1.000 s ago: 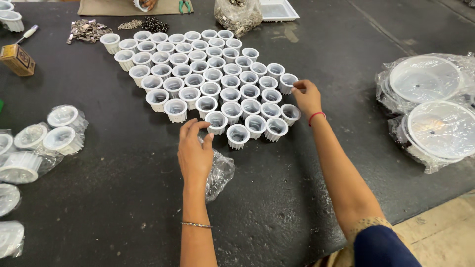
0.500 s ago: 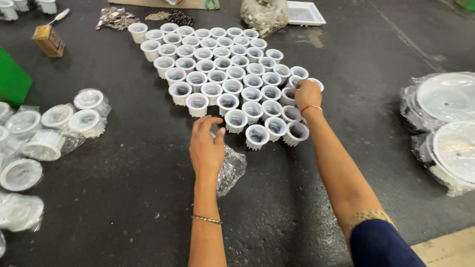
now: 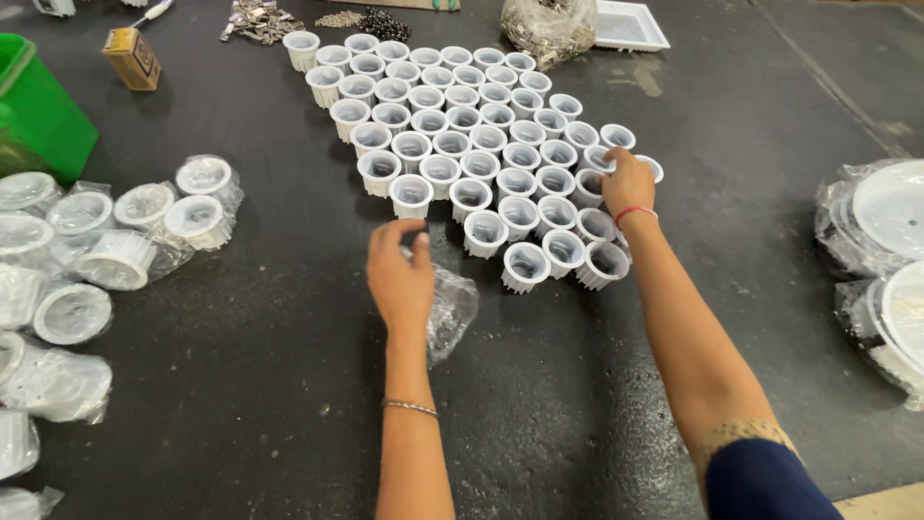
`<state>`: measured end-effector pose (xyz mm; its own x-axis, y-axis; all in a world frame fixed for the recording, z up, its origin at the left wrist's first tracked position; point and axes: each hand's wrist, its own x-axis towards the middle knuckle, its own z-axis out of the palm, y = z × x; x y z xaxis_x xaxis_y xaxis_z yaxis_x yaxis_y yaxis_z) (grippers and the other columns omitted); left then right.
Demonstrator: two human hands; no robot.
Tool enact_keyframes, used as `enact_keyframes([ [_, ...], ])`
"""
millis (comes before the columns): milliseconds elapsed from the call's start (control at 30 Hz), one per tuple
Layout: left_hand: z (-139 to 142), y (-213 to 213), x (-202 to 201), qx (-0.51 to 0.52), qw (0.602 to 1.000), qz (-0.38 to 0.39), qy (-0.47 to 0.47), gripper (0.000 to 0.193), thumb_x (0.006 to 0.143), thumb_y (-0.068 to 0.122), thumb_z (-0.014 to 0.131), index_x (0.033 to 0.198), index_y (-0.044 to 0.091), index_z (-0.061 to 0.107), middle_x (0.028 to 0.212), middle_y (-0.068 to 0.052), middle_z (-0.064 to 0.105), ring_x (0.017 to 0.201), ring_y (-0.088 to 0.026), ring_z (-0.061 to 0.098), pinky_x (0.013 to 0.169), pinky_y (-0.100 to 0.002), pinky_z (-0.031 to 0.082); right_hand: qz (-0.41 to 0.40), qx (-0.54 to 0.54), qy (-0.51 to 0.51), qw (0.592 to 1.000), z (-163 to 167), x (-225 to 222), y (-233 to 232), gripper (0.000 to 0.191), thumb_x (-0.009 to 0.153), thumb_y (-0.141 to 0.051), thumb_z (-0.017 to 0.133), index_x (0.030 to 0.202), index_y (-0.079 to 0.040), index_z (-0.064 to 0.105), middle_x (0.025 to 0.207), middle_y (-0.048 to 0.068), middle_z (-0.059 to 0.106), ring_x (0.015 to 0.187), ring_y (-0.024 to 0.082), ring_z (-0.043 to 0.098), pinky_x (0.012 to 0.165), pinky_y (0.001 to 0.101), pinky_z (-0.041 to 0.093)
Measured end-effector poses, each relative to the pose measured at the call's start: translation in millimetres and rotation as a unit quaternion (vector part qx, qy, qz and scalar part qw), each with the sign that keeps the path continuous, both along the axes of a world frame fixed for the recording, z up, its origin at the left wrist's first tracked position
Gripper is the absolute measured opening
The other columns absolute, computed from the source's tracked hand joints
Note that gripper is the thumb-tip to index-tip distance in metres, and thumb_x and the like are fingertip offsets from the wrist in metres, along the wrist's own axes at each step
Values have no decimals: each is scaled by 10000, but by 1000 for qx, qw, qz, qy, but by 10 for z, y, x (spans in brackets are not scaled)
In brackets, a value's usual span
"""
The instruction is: The person picks white plastic cup-shaped components from a large grid arrangement on the workbench, pairs and presses two parts together, and slides each assembled part into a clear plastic bag, placing the bagged parts in a pile on the left side of the bench.
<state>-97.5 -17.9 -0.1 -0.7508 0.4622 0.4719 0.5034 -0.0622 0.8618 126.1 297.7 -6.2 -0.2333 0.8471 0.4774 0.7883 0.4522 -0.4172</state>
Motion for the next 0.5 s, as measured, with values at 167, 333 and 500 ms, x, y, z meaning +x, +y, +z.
enact_keyframes([
  [167,-113,50,-26,29,999,18,-37,127,919,57,698,1044,81,700,1008,-48,681,839,-230,644,718,-344,484,-34,-28,-65,997,138,35,-66,285,797,-246,858,1002,-101,724,975,166,725,956,388,677,794,512,527],
  [333,-192,129,8,53,998,6,-45,103,924,52,682,1025,70,689,987,-33,697,863,-194,668,709,-328,475,32,163,-72,984,159,-100,190,209,803,-257,850,948,-128,772,1055,152,686,1004,369,633,798,490,532],
  [500,-249,172,3,57,997,3,-46,108,924,53,684,1032,58,697,981,-46,717,869,-201,683,740,-327,497,77,163,-179,967,97,-374,458,157,798,-276,804,889,-147,802,954,123,739,955,378,652,815,498,544],
])
